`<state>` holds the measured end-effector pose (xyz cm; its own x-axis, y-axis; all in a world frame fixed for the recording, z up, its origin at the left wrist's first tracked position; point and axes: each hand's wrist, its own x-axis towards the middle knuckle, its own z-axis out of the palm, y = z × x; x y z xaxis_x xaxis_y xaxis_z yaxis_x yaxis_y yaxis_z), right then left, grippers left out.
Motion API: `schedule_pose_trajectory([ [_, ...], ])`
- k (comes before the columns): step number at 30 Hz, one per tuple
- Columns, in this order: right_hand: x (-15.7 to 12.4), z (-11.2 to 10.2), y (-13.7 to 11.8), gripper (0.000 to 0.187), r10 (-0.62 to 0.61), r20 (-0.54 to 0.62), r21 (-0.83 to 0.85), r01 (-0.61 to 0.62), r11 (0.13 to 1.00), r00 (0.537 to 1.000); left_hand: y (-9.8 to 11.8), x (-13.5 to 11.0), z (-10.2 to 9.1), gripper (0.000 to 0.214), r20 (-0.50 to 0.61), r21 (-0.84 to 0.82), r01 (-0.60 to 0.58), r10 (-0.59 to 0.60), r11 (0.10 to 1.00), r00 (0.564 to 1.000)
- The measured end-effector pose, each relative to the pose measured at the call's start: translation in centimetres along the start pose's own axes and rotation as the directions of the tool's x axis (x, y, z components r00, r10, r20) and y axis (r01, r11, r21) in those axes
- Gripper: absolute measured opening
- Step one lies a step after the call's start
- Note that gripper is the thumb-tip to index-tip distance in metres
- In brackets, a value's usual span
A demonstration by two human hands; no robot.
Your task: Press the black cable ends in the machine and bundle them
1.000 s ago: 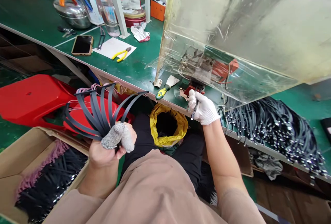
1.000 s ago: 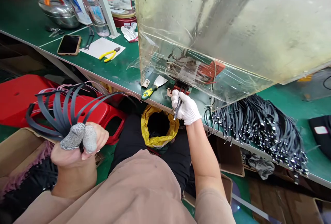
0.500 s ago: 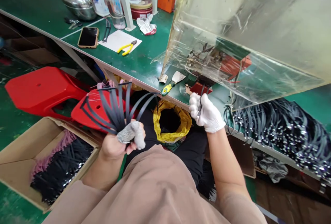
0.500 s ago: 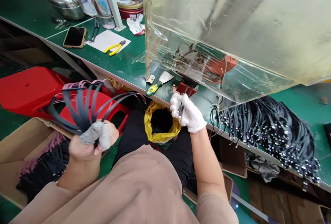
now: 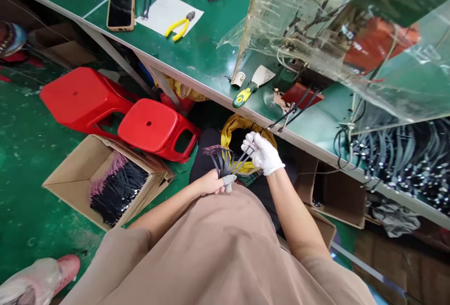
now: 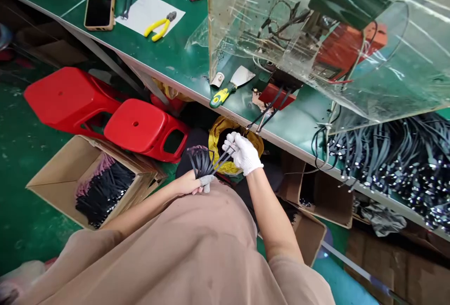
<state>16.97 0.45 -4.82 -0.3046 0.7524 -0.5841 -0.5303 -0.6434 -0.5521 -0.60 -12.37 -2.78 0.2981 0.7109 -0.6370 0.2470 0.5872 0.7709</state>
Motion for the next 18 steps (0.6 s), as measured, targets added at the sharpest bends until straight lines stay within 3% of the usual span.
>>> schedule_pose_trajectory([
  [5,1.1,0.3,1.5,0.031,-0.080,-0.040,-0.120,0.075,0.990,0.996,-0.1,0.9,0.5,0.051,-0.048,0.114,0.044,-0.038,0.993,0.998],
  [9,3.3,0.4,2.6,0.033,-0.135,-0.303,-0.132,0.099,0.986,0.943,0.6,1.1,1.2,0.050,-0.015,0.147,0.014,-0.011,0.989,1.000],
  [12,5.2,-0.5,2.5,0.032,-0.132,-0.418,-0.123,0.089,0.988,0.899,1.7,0.4,1.4,0.053,0.048,0.137,-0.039,0.033,0.990,0.998],
  [18,6.9,-3.1,1.0,0.039,-0.147,-0.481,-0.144,0.088,0.986,0.864,3.2,-2.1,1.1,0.052,0.074,0.067,-0.093,0.089,0.993,0.993],
])
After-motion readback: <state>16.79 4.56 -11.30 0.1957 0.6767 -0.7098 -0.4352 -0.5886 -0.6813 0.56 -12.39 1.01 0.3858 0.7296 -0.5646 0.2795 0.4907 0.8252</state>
